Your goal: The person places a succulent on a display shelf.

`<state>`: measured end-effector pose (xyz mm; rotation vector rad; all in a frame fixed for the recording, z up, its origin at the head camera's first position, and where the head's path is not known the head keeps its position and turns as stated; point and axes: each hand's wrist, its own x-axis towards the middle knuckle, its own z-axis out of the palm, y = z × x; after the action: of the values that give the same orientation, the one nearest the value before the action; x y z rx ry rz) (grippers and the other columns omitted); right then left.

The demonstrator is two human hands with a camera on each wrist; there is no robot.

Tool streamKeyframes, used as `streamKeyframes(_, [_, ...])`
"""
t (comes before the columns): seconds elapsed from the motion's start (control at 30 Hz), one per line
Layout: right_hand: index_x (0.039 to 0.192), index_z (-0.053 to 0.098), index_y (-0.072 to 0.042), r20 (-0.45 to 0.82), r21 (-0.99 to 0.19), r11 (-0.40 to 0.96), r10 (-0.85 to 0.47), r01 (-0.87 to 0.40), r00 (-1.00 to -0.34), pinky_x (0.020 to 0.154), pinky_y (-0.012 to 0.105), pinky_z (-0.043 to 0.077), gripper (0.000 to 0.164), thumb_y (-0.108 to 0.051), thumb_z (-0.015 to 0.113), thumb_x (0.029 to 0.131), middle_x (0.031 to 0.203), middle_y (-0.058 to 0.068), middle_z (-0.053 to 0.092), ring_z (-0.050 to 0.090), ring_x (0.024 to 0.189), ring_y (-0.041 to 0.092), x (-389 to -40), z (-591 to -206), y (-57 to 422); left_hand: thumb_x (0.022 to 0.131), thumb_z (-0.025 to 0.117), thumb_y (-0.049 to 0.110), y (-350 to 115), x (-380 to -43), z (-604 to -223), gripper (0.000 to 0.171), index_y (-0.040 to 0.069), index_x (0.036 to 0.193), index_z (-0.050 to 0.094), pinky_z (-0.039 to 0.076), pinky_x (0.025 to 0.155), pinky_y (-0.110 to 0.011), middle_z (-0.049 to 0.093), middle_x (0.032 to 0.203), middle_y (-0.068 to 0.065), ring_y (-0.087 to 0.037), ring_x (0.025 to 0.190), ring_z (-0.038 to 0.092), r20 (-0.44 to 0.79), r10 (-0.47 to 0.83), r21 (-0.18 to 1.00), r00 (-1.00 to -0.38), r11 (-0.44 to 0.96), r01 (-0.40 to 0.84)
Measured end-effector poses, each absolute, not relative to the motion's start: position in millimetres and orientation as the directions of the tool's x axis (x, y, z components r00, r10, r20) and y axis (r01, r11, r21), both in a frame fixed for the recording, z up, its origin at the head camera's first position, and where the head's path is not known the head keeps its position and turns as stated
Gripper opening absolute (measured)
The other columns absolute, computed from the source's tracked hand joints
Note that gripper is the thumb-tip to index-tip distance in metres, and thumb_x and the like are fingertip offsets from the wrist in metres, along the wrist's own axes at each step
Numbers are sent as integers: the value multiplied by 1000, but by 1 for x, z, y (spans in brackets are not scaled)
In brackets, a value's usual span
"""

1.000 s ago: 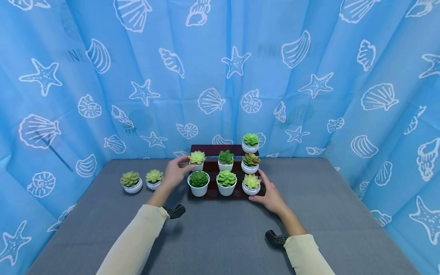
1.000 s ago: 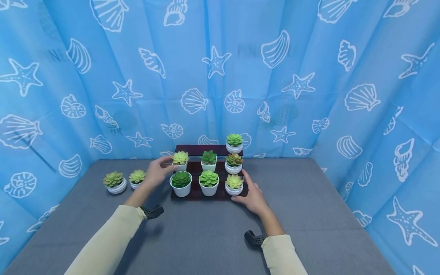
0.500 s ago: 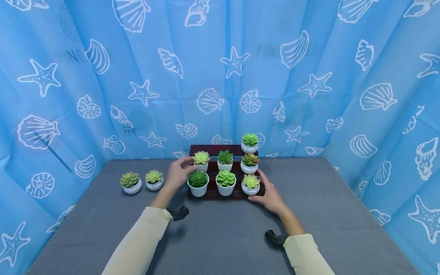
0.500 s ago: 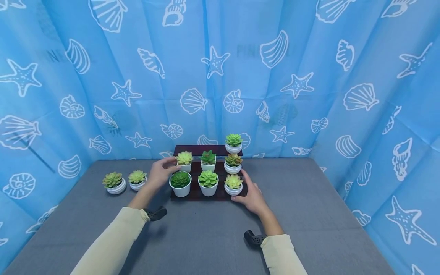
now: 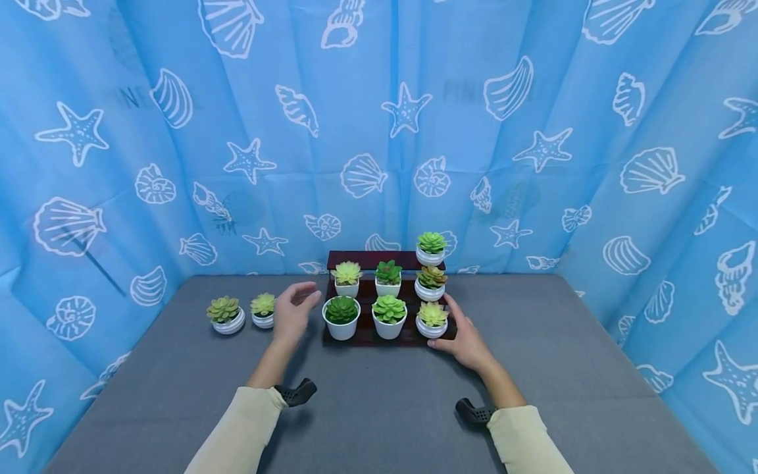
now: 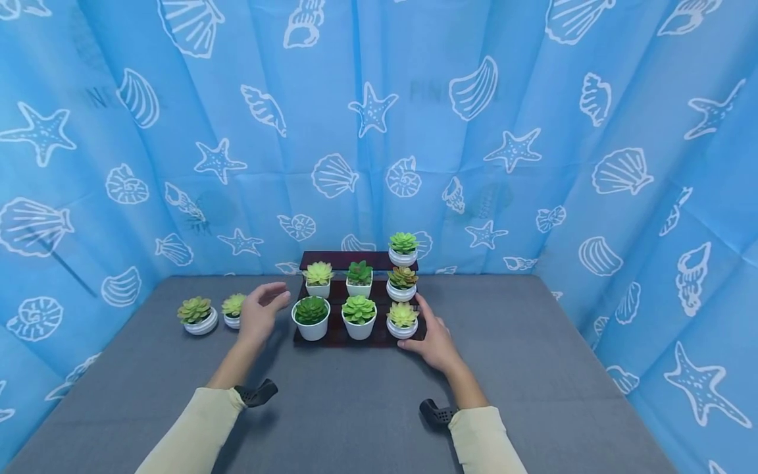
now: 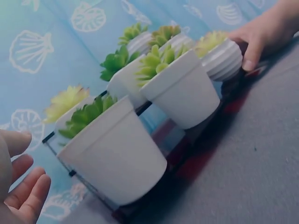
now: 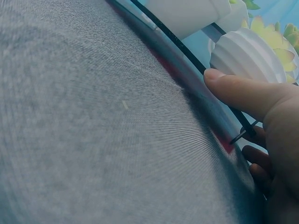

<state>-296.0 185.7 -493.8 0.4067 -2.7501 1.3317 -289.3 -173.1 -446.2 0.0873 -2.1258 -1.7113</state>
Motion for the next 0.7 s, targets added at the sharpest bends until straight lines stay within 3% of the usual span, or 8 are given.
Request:
streamKeyframes(0.17, [156,15,-19,177,-762,588,-211,-269,-961,100,65,32,108,-24,86,75,138,25,47,39,128,44,-296,-494,185,94,66,14,-184,-278,-453,24,0,114,65,55,80,-29,65,110,-13,-21,96,64,237,-324,965,-916,192,182])
streamKeyframes(0.47, [156,15,-18,171,-759,594,-214,-268,-962,100,65,32,107,-25,85,76,137,25,48,38,128,45,-294,-494,185,96,63,11,-210,-258,-469,22,-3,113,65,54,84,-43,64,107,-16,-13,89,61,216,-283,964,-934,216,157])
streamKeyframes(0.7, [156,16,-19,178,-759,592,-212,-271,-961,100,64,32,106,-26,85,76,136,24,49,39,128,44,-295,-494,185,96,62,13,-231,-250,-477,24,-3,115,65,55,77,-30,63,109,-15,-10,90,59,156,-317,963,-935,261,71])
